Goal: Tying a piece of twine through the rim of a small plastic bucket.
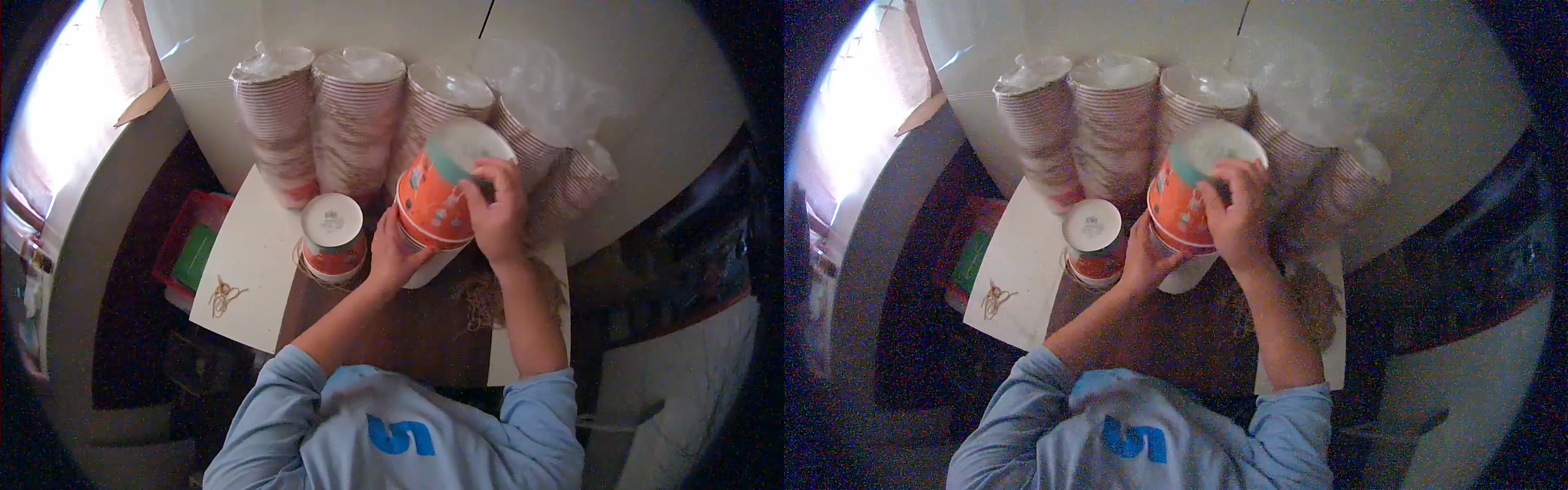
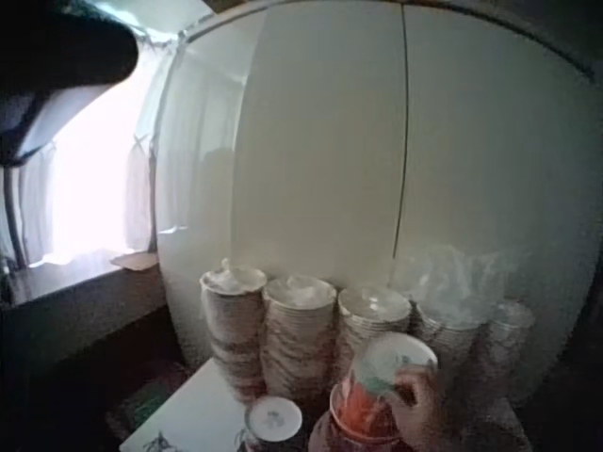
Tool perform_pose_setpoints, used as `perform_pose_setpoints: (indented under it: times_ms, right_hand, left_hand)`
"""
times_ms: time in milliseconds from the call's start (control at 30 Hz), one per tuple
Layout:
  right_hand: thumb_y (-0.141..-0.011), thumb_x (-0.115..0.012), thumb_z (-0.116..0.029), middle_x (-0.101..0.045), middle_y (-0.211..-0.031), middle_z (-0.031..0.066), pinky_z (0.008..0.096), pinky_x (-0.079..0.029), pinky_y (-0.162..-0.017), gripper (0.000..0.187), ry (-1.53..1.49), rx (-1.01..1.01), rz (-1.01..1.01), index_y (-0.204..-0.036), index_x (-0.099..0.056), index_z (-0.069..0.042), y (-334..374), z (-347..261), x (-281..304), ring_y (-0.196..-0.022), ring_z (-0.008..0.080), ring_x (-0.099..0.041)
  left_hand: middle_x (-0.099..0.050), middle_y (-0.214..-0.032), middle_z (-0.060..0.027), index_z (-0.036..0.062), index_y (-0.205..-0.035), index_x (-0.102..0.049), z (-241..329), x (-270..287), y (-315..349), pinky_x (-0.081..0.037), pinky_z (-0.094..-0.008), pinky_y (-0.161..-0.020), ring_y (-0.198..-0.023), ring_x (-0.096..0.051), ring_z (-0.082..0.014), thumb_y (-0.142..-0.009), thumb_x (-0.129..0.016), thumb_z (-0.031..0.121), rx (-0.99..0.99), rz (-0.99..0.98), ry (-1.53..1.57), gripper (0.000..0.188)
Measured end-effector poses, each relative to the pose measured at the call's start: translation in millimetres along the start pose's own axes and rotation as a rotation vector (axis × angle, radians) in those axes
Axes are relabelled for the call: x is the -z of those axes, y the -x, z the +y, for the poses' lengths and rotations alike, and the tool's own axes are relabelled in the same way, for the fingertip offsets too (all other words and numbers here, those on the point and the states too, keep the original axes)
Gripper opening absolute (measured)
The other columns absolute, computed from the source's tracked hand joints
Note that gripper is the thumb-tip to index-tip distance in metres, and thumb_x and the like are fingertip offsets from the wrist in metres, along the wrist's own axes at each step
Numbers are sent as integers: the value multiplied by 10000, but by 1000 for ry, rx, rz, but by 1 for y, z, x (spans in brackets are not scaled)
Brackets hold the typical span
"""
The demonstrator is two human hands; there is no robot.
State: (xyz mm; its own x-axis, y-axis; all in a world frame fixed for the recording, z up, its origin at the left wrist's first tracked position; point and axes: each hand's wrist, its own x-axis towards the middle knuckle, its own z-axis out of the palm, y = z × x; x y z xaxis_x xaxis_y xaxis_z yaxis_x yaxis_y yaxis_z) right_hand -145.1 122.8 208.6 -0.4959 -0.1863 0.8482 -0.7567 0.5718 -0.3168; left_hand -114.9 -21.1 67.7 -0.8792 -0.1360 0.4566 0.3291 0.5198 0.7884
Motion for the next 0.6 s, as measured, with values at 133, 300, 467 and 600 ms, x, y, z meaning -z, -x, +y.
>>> perform_pose_setpoints:
  times_ms: [133, 300, 467, 600]
  right_hand:
    - [-804, -600, -33, -565, -977, 114, 316, -441, -799, 158, -65, 62, 322, -923, -501, 0, -23, -18, 51, -899, 212, -546]
    - [-883, -485, -211, -572, -1005, 155, 388, -451, -818, 284, -470, -498, 867, -1055, -506, 15, 13, 30, 146, -959, 247, -546]
    - [-896, -428, -275, -524, -1173, 132, 387, -431, -894, 392, -75, -910, -84, -1173, -489, -5, 206, 154, 142, -1051, 240, -522]
    - [-887, -440, -354, -512, -1197, 131, 388, -449, -867, 455, -1009, -1144, 119, -1223, -466, -48, 245, 86, 78, -1051, 239, -525]
  left_hand:
    - [-359, -1272, -239, -7, -1306, -241, -7, -2, 2, -319, -422, -986, -1188, -355, -371, -592, -774, 355, 61, -38, -19, 962]
    - [-370, -1249, -225, -8, -1253, -349, -20, 18, 15, -328, -412, -974, -1160, -379, -351, -714, -702, 252, -86, 4, 87, 695]
    - [-478, -1108, -117, 11, -1204, -434, -13, 30, 50, -432, -304, -813, -914, -531, -193, -767, -670, 222, 183, -286, 378, 540]
    - [-525, -1127, -115, 21, -1228, -430, -19, 36, 85, -446, -298, -818, -979, -536, -182, -787, -647, 214, 554, -447, 477, 528]
